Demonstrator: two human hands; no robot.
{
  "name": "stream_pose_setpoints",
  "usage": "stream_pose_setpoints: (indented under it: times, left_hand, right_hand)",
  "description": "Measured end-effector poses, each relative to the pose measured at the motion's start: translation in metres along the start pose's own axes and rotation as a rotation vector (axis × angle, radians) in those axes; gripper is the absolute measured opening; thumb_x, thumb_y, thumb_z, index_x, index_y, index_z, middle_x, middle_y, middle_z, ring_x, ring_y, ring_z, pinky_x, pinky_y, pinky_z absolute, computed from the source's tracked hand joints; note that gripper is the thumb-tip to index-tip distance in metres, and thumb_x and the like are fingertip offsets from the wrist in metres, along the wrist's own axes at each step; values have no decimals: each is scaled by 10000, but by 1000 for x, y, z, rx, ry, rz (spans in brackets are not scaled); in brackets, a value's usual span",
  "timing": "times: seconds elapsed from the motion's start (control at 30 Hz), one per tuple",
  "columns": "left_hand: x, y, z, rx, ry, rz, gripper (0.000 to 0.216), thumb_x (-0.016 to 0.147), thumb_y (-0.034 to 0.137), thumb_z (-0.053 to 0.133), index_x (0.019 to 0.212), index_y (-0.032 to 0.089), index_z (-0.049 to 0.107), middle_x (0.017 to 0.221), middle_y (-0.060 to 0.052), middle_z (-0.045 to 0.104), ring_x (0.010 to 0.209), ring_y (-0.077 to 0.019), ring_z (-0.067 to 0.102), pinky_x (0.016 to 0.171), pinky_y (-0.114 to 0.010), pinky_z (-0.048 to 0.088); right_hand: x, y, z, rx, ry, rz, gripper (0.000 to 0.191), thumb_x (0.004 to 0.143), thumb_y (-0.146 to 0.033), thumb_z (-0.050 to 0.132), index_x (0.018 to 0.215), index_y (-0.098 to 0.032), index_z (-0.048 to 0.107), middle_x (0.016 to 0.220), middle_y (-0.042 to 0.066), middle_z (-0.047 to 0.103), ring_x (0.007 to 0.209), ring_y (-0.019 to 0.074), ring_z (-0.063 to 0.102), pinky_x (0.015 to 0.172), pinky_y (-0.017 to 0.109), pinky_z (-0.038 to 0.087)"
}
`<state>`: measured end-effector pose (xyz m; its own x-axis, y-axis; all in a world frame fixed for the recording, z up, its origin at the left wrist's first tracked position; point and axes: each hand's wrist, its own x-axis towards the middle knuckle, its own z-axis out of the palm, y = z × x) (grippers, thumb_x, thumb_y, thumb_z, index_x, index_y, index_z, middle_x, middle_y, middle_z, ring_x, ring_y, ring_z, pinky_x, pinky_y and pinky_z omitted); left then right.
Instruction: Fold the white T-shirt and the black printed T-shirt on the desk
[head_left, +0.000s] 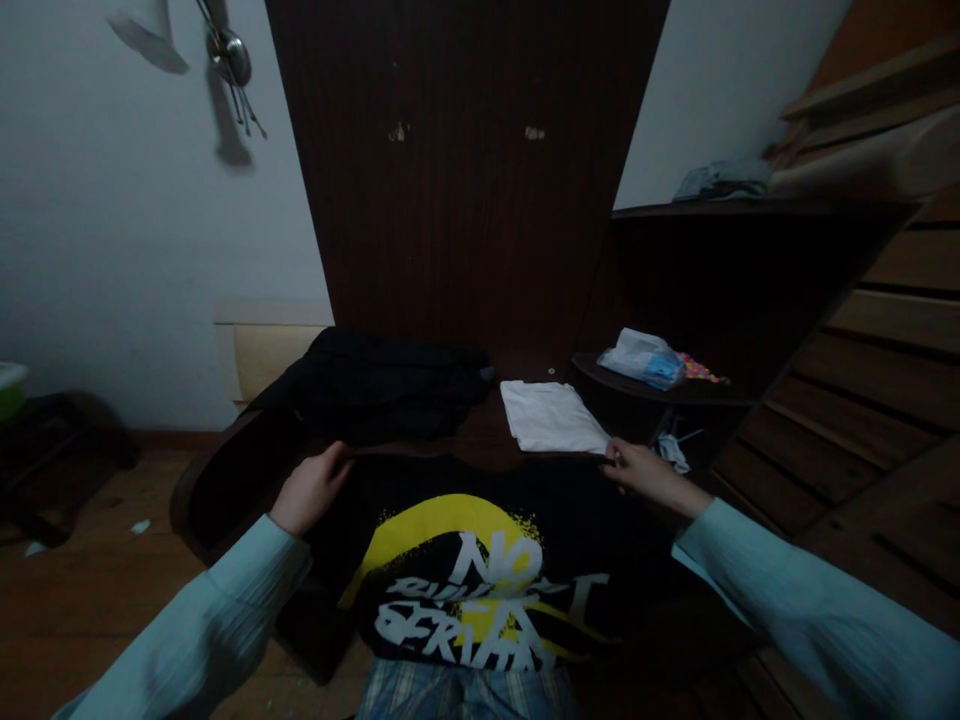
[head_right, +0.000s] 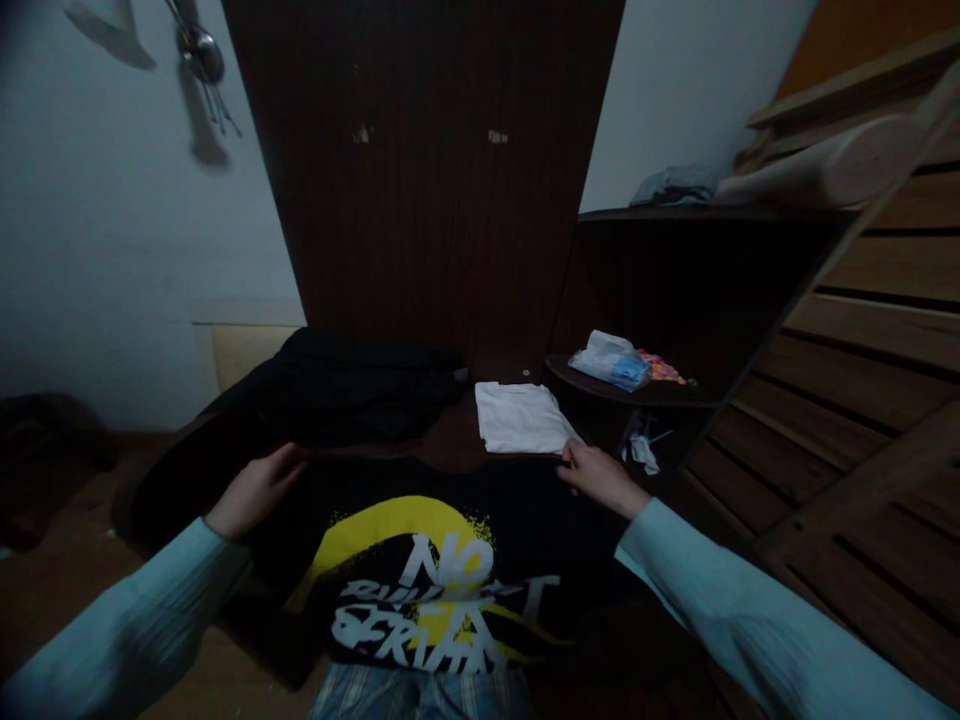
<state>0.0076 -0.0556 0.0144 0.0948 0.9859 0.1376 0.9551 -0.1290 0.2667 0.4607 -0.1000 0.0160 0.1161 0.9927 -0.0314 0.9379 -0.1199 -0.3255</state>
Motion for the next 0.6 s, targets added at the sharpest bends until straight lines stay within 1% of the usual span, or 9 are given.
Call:
stream_pose_setpoints:
  times: [0.13, 0.2, 0.27, 0.33, 0.37, 0.43, 0.47, 0.53, 0.6]
  left_hand:
    - [13, 20, -24, 17, 314, -159, 307, 860, 346, 328, 1055, 217, 527, 942, -84, 653, 821, -238, 616, 661, -282, 428]
    - [30, 27, -32, -1, 412, -249, 351, 858, 392, 328, 1074, 213, 540, 949, -105, 651, 841, -268, 608, 657, -310, 430]
    - [51, 32, -34, -27, 456, -294, 379, 857, 413, 324, 1078, 207, 553, 946, -127, 648, 862, -293, 600, 668, -344, 432]
    - [73, 33, -28, -48, 447, -305, 385, 863, 389, 309, 1085, 189, 552, 965, -155, 638, 889, -310, 594, 688, -374, 433]
    - [83, 33, -23, -59, 412, -311, 377, 865, 363, 308, 1088, 175, 548, 980, -169, 631, 905, -315, 590, 699, -382, 434]
    - [96, 34, -7, -68, 290, -314, 352, 856, 294, 331, 1102, 141, 533, 1013, -190, 613, 934, -312, 585, 722, -381, 439]
    - [99, 35, 3, -55, 223, -305, 348, 843, 259, 355, 1120, 121, 515, 1037, -200, 598, 950, -309, 581, 735, -377, 442]
    - [98, 39, 23, 15, 175, -243, 394, 808, 212, 410, 1173, 73, 462, 1127, -231, 538, 1009, -320, 550, 775, -385, 443]
    - [88, 47, 42, 81, 238, -80, 449, 780, 175, 441, 1209, 42, 420, 1238, -251, 443, 1102, -330, 483, 856, -399, 419]
  right_hand:
    - [23, -14, -28, -21, 349, 4, 80, 720, -252, 507, 753, -208, 449, 613, 0, 565, 575, 151, 540, 511, 229, 308]
    - [43, -26, -38, 119, 449, 36, 79, 725, -212, 487, 784, -203, 435, 596, -4, 562, 564, 148, 546, 510, 225, 327]
    - [67, -39, -40, 367, 477, 61, 105, 748, -157, 423, 846, -192, 415, 593, -6, 570, 547, 135, 562, 516, 217, 365]
    - [89, -51, -32, 557, 488, 88, 130, 776, -140, 364, 893, -178, 405, 677, 23, 604, 608, 136, 597, 540, 217, 403]
    - [97, -56, -25, 564, 502, 120, 133, 784, -140, 354, 899, -171, 413, 732, 46, 616, 660, 146, 610, 565, 227, 417]
    - [107, -65, -5, 431, 460, 168, 123, 783, -144, 375, 882, -153, 447, 816, 98, 624, 771, 186, 613, 635, 266, 433]
    - [109, -70, 7, 332, 400, 173, 111, 775, -149, 403, 866, -143, 467, 840, 122, 624, 814, 210, 607, 672, 289, 432]
    - [104, -82, 34, 219, 292, 94, 129, 772, -170, 448, 885, -125, 491, 884, 149, 623, 873, 237, 591, 736, 316, 424]
    - [95, -97, 60, 208, 262, -22, 184, 755, -190, 510, 932, -142, 503, 988, 121, 611, 966, 211, 557, 817, 289, 406]
